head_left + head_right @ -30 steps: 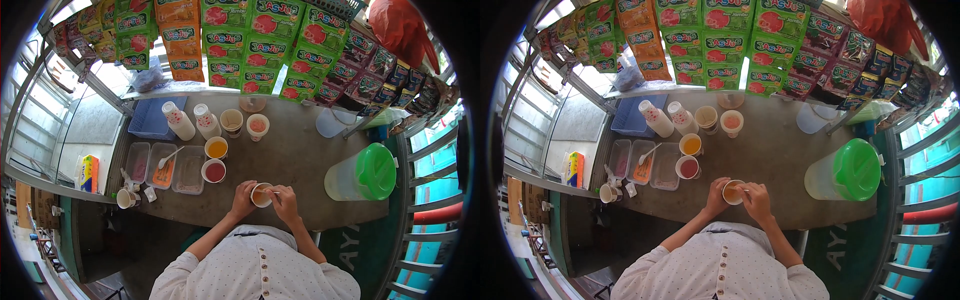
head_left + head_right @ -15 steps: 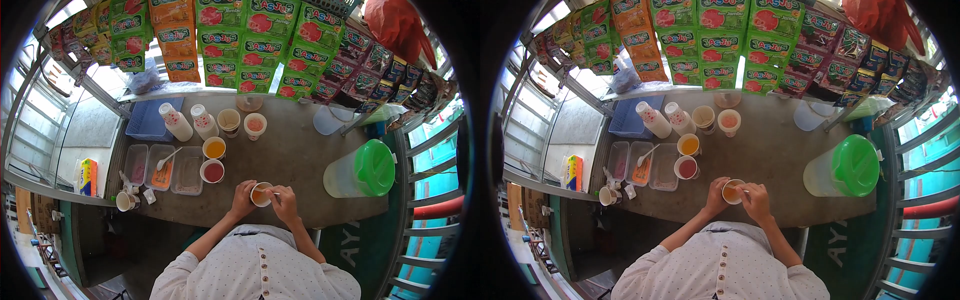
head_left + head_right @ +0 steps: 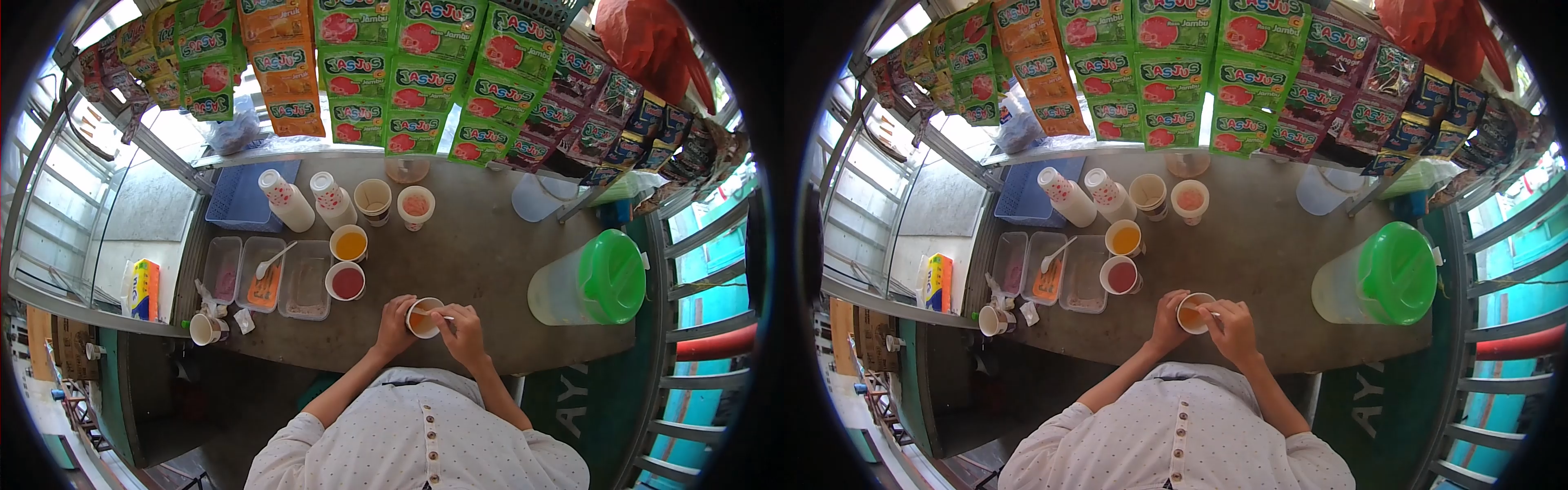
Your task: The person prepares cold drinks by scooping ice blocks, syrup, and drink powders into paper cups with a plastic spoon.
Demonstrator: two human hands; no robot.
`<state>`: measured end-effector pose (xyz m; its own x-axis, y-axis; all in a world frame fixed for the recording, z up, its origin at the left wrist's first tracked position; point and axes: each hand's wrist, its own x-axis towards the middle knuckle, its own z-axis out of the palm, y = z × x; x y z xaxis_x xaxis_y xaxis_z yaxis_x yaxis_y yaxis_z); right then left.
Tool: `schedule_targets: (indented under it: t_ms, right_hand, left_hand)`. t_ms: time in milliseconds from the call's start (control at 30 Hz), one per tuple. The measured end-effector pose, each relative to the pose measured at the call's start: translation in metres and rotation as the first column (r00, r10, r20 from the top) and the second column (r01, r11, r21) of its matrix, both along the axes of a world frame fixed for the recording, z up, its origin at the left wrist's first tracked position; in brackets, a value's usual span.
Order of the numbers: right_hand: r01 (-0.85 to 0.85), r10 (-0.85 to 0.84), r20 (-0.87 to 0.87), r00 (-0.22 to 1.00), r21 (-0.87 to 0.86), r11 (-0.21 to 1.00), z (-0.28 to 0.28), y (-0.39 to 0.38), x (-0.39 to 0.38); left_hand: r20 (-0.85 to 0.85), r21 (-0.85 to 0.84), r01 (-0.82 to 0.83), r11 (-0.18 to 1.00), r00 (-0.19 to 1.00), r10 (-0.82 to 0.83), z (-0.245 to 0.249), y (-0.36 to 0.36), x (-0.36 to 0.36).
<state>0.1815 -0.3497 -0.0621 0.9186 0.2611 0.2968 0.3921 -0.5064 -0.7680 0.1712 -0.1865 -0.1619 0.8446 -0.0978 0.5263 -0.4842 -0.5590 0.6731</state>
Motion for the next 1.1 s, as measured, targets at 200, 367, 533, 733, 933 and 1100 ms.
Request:
schedule_targets:
  t_ms: [200, 367, 533, 733, 933, 1100]
  right_hand:
    - [0.019, -0.018, -0.034, 0.999, 0.018, 1.0, -0.007, -0.0019, 0.0008]
    - [-0.026, 0.026, 0.022, 0.999, 0.02, 0.999, -0.0045, 0.0012, 0.0041]
    - [-0.047, 0.047, 0.017, 0.999, 0.013, 0.999, -0.0029, 0.0004, 0.0065]
    - [-0.029, 0.028, 0.019, 0.999, 0.029, 0.999, -0.003, 0.0011, 0.0045]
    - [-0.04, 0.04, 0.0, 0.999, 0.0, 0.999, -0.0039, -0.0015, 0.0012]
    - [-0.045, 0.045, 0.017, 0.999, 0.01, 0.999, -0.001, 0.0, -0.0007]
  left_hand:
    - [-0.013, 0.011, -0.009, 1.0, 1.0, 0.01, 0.0002, 0.0016, -0.0007]
    - [0.017, -0.013, -0.019, 1.0, 1.0, 0.019, -0.0003, 0.0004, 0.0008]
    - [0.003, 0.004, -0.025, 1.0, 1.0, 0.025, 0.0005, 0.0002, 0.0004]
    - [0.006, 0.003, -0.006, 1.0, 1.0, 0.006, 0.0012, 0.0006, 0.0007]
    - [0.006, 0.021, -0.01, 1.0, 1.0, 0.009, 0.0, 0.0007, 0.0007]
    - [0.013, 0.025, -0.006, 1.0, 1.0, 0.006, 0.0002, 0.0004, -0.0001]
